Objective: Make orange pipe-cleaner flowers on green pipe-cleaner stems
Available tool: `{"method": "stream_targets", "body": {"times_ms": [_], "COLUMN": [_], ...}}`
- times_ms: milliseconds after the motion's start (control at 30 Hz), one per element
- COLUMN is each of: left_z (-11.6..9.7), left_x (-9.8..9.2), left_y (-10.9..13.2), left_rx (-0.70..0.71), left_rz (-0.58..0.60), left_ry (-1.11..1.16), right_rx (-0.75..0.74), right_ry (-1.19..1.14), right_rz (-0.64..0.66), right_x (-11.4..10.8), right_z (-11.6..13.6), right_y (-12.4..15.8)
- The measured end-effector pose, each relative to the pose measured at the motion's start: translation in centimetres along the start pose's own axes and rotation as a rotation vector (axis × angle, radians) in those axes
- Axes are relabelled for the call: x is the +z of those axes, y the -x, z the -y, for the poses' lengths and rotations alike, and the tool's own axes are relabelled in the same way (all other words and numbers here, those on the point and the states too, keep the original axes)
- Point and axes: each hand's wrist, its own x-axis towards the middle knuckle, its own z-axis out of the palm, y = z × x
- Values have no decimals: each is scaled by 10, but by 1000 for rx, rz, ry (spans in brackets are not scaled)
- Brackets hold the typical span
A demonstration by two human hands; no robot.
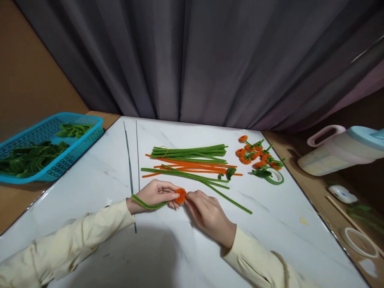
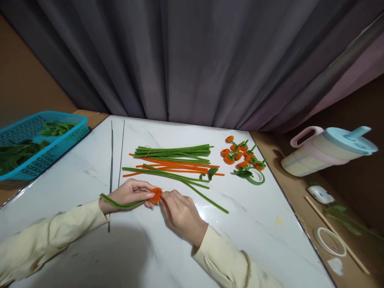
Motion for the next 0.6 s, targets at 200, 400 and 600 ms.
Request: {"method": "stream_targets", "body": {"times_ms": [200,400,600], "left_z": [3,3,2], "left_x": [-2,-3,-3], "left_y": [-1,-1,-2], "left_rx": [-9,-16,-24], "left_rz": [-6,-12,-20], "left_ry": [-7,-37,-55], "right_rx": [83,75,91], "right_ry": [-162,-194,-216], "right_rz": [46,58,90], "right_x": [2,1,1], "right_z": [-3,-6,-8], "right_y": [3,2,4]}}
